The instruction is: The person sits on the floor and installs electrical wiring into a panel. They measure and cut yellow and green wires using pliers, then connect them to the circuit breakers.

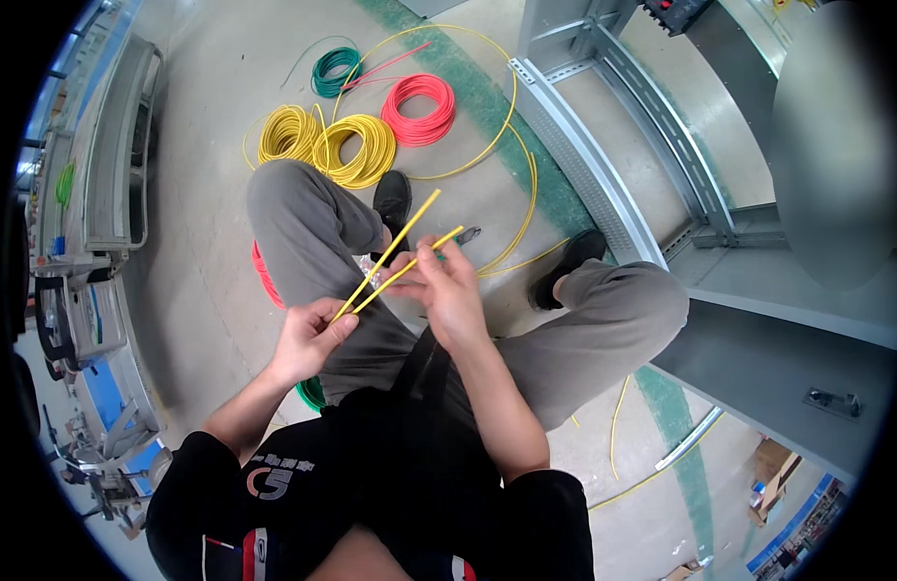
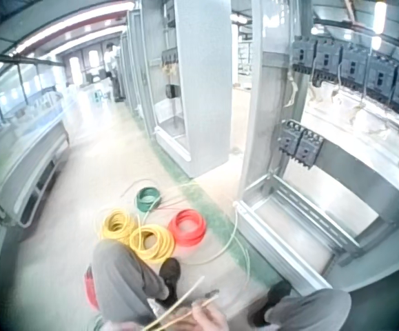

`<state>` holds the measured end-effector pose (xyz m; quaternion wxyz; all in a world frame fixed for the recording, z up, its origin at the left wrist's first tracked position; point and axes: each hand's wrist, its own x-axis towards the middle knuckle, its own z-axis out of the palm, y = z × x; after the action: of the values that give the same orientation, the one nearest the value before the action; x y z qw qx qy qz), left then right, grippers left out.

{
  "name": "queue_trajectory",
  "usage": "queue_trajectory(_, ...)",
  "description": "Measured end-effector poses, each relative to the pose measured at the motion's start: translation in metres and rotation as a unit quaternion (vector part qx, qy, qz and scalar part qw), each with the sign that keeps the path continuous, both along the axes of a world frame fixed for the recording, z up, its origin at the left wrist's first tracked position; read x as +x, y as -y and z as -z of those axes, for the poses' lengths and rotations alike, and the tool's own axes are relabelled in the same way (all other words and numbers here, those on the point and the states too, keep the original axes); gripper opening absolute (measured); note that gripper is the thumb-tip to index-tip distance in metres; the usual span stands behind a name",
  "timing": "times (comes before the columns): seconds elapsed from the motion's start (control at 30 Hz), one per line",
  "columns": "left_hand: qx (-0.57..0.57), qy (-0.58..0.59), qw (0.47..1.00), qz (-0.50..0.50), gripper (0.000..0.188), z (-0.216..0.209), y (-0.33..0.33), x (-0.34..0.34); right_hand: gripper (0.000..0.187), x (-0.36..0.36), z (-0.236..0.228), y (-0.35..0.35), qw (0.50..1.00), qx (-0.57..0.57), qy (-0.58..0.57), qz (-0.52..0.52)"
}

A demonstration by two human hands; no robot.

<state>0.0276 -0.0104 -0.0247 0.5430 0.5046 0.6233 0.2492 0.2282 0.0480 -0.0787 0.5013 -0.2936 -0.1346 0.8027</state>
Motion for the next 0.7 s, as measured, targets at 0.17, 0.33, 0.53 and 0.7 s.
queue_trajectory(0.17,-0.060,0.017,0.998,0.022,0.022,0.014,0.003,0.000,0.015,0.030,0.018,-0.001,0.995,-0.034,0.053,0.080)
queue_trajectory(0.33,-0.043,-0.029,0.999,-0.005,0.026,0.024,-0.003,0.000,0.015,0.038,0.013,-0.005,0.996,0.002,0.090,-0.007)
queue_trajectory(0.53,0.002,-0.013,1.000,-0.024,0.029,0.022,-0.005,0.013,0.010,0.022,0.003,0.009,0.981,0.081,0.145,-0.096)
queue_trajectory(0.7,-0.001,-0.038,0.999,-0.038,0.028,0.019,-0.009,0.014,0.009,0.013,0.006,0.016,0.974,0.107,0.196,-0.034)
